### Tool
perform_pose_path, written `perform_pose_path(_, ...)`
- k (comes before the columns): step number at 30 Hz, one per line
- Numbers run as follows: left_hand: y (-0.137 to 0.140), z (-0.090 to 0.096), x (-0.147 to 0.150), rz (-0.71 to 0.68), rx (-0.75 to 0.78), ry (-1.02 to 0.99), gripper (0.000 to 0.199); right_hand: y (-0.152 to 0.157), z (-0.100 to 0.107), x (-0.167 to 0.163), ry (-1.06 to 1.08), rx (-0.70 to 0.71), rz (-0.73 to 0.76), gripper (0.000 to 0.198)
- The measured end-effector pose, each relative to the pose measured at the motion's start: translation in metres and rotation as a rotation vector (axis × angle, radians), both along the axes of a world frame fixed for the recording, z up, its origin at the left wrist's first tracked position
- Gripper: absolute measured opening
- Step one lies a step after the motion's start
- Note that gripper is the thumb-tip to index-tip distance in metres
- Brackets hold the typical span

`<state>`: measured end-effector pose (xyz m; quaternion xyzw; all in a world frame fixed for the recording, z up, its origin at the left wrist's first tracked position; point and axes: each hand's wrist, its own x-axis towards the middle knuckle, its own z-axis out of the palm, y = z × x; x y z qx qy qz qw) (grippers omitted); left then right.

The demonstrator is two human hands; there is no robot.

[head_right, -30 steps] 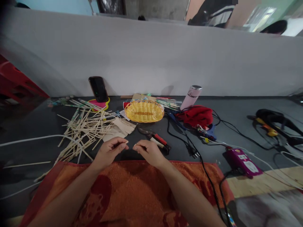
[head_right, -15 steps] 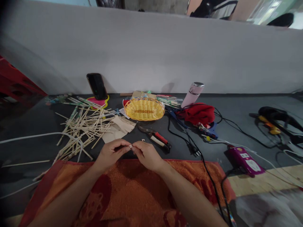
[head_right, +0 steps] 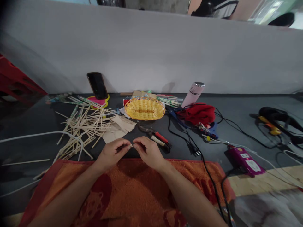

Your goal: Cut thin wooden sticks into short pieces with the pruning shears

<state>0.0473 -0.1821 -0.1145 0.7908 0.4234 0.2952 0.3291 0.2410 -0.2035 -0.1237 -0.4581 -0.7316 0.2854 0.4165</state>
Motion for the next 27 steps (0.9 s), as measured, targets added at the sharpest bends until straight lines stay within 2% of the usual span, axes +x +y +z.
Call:
perform_pose_path(5,0.001,-0.005,0.000,-0.004,0.054,0.052,0.016,0.001,-0.004,-0.001,-0.038,0.033,0.019,0.013)
perform_pose_path(13,0.000,-0.007,0.000,-0.009,0.091,0.113,0.016,0.001,-0.004,0.001,-0.232,0.095,0.025,0.011)
perform_pose_path(17,-0.003,-0.004,0.003,-0.032,0.092,0.065,0.015,0.002,-0.002,-0.001,-0.173,0.059,0.032,0.010)
perform_pose_path(21,-0.006,0.002,0.004,-0.008,-0.032,-0.083,0.016,0.003,0.002,0.000,-0.097,-0.001,-0.019,0.009)
perform_pose_path(23,-0.006,0.004,0.004,0.022,-0.126,-0.151,0.018,0.002,0.004,0.001,-0.073,-0.021,-0.025,0.016)
perform_pose_path(27,-0.004,0.007,0.004,0.039,-0.273,-0.240,0.021,-0.001,0.007,0.001,-0.016,0.024,0.031,0.012)
